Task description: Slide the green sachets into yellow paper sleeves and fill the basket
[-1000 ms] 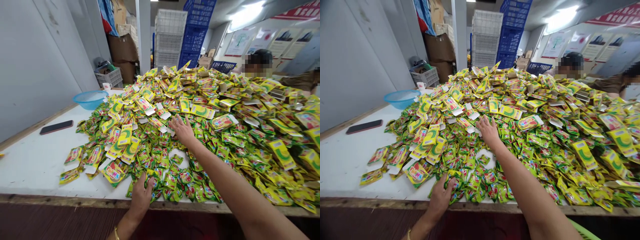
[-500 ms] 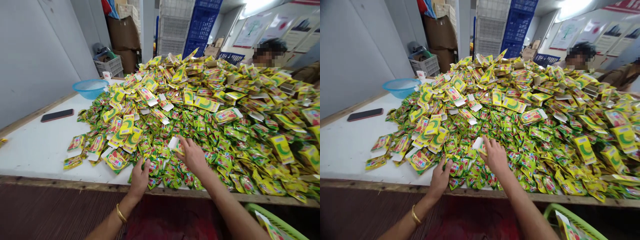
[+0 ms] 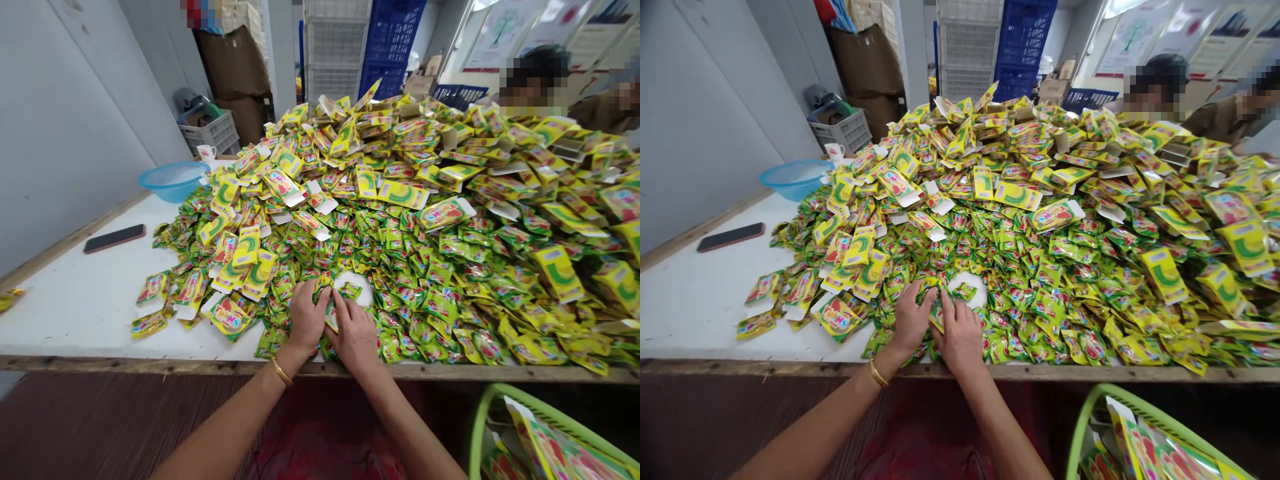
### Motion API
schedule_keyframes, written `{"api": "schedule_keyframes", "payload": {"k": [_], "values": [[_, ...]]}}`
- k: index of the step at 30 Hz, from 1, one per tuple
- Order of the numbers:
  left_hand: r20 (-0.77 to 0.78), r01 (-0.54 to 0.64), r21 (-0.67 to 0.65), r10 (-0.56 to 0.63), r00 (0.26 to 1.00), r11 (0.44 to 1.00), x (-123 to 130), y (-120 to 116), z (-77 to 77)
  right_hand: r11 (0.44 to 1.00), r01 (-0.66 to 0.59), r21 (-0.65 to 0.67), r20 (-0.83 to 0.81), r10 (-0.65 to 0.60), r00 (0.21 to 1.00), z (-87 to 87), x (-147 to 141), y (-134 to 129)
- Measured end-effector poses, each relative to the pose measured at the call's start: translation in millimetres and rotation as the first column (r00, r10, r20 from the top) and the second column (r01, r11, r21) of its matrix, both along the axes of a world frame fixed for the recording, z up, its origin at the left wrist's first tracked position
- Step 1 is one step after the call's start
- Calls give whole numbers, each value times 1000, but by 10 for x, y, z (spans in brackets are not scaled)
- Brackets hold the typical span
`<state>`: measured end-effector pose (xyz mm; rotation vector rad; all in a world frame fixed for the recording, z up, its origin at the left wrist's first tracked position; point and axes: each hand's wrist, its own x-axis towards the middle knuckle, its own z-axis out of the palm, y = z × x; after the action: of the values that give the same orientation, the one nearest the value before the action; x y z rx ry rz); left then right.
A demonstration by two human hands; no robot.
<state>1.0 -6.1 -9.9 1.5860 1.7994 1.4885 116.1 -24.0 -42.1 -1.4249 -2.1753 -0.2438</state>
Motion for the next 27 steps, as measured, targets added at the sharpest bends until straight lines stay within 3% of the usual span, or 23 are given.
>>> {"api": "schedule_keyframes", "payload": {"k": [7, 12, 17, 27], "values": [[171, 40, -147, -15, 985, 988, 69, 58, 86, 1000, 24, -7, -11, -24, 1000, -5, 16, 10], [147, 34, -52, -26, 989, 998, 85, 73, 3, 1000, -15, -14, -61, 14, 998, -14, 25, 16], [162, -42, 11, 40, 986, 999, 72, 118, -133, 999, -38, 34, -101, 41, 994, -35, 24, 26], [156, 79, -25, -74, 985, 997, 76, 16, -98, 999, 23, 26, -138, -20, 990, -38, 19, 41]]}}
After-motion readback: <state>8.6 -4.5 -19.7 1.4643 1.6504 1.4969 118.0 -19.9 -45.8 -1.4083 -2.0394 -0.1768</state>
